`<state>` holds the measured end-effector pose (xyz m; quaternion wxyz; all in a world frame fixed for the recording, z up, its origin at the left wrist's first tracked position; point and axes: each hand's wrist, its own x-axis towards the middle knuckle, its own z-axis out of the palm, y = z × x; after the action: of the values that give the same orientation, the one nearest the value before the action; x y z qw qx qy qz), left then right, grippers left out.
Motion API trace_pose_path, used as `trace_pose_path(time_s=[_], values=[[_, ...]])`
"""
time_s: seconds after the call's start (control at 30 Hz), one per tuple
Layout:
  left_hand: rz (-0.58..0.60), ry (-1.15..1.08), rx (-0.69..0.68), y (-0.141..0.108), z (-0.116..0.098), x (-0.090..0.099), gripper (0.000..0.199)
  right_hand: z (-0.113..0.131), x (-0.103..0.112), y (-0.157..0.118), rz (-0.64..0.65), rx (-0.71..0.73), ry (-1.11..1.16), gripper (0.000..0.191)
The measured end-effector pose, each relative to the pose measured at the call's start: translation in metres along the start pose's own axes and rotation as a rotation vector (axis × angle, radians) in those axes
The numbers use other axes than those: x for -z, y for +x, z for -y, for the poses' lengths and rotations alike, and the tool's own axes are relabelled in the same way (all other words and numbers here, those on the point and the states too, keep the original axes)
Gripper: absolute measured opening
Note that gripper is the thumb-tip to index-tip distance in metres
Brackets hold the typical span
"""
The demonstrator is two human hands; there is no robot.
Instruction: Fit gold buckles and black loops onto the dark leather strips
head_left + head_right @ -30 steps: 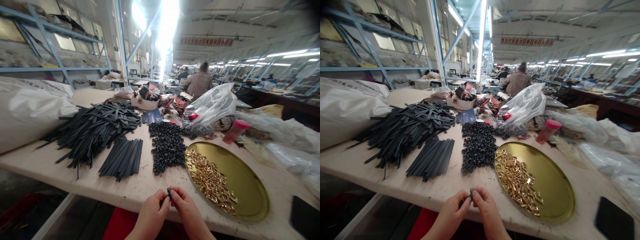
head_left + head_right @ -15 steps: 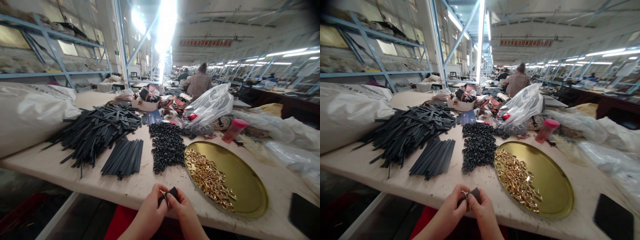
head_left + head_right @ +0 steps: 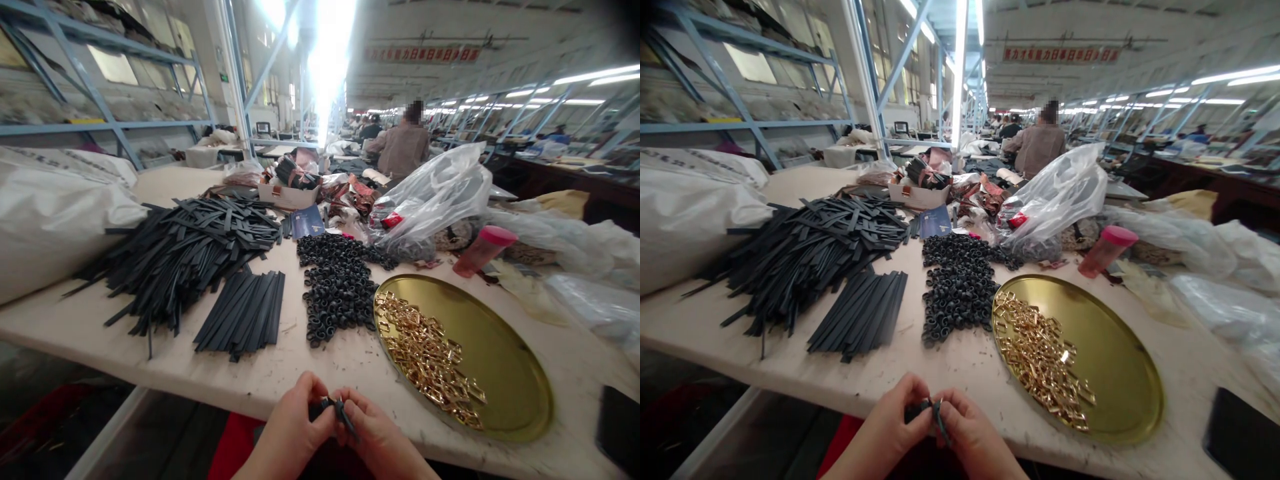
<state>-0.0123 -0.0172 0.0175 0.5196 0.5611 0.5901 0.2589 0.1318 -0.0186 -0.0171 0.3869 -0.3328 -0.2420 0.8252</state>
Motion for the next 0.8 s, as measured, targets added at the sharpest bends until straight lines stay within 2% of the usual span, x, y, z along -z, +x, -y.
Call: trace_pose_path(time_s=[0.2,0.33,0.43,0.57,0.63,0.67,0.8], values=[[-0.007,0.102,0.001,0.004,0.003,0.003,0.015,-0.001,0.003,0.001,0.083,-0.134,0.086,0.026],[0.023,0.068,0.012,0.004,-0.001,0.005,0.016,-0.001,0.002,0.000,0.044,-0.079,0.078,0.030],[0.048,-0.081,0.026,0.001,-0.005,0.006,0.013,0.007,0.001,0.000,-0.097,0.056,-0.078,0.030],[0.146,-0.333,0.103,-0.001,-0.006,0.006,0.015,0.012,0.005,0.003,-0.421,0.321,-0.540,0.029],[0.178,-0.407,0.128,-0.001,-0.006,0.003,0.018,0.010,0.006,0.001,-0.506,0.412,-0.724,0.024],[0.178,-0.420,0.134,-0.001,-0.006,0.002,0.019,0.009,0.007,-0.001,-0.492,0.431,-0.804,0.022],[0.191,-0.422,0.177,-0.003,-0.008,-0.004,0.020,0.005,0.007,-0.012,-0.241,0.385,-1.050,0.015]])
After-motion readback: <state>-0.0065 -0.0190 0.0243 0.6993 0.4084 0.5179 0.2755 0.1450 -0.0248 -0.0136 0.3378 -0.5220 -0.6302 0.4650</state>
